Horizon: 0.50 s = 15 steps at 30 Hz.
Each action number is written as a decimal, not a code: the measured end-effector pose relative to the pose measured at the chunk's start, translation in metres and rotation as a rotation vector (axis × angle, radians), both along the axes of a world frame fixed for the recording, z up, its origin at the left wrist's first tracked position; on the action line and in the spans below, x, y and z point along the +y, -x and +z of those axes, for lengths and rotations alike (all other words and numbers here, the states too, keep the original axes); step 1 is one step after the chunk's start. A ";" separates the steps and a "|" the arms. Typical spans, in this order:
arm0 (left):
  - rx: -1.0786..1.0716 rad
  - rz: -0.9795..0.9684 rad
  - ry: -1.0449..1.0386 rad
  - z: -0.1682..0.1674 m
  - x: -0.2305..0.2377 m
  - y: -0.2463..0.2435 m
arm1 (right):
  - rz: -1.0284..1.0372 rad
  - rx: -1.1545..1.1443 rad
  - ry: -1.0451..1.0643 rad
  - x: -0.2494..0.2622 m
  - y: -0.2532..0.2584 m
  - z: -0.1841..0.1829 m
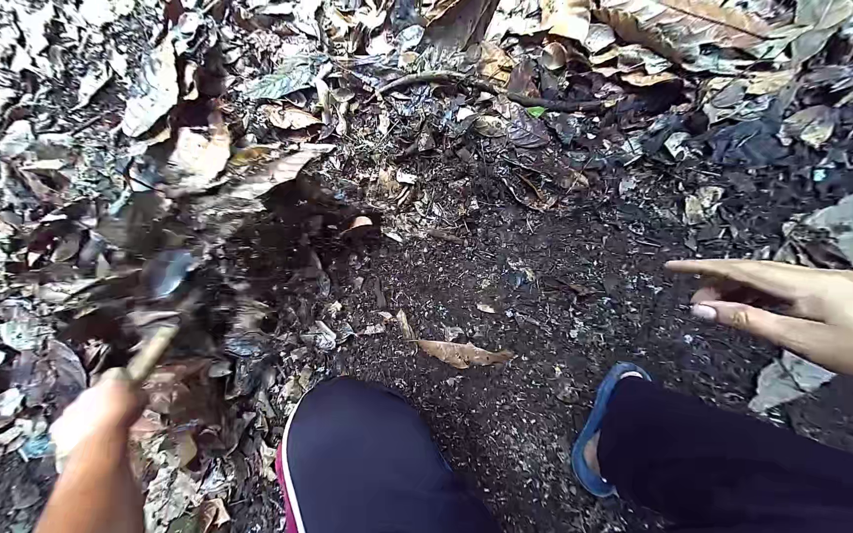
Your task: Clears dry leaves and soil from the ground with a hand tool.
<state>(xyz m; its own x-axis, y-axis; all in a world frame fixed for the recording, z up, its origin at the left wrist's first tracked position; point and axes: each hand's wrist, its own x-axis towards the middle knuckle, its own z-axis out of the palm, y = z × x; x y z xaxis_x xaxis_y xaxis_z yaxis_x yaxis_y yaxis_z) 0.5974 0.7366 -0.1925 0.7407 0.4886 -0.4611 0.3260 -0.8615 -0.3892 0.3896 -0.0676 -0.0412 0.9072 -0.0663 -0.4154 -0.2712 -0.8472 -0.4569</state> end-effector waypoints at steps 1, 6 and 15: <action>-0.070 0.059 -0.039 0.004 0.031 -0.013 | -0.005 -0.008 -0.008 -0.003 0.002 -0.001; -0.332 0.338 0.055 0.066 0.046 -0.065 | 0.000 0.026 -0.056 -0.002 0.007 -0.003; 0.053 -0.193 0.364 0.045 -0.229 0.037 | 0.068 0.072 -0.085 0.012 -0.017 0.006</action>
<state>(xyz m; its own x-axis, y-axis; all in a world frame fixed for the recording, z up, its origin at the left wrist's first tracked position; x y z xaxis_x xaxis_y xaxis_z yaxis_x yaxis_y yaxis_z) 0.5606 0.5078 -0.1480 0.7732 0.1408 -0.6183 0.1321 -0.9894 -0.0600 0.4062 -0.0557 -0.0354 0.8761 0.0330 -0.4811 -0.2487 -0.8239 -0.5093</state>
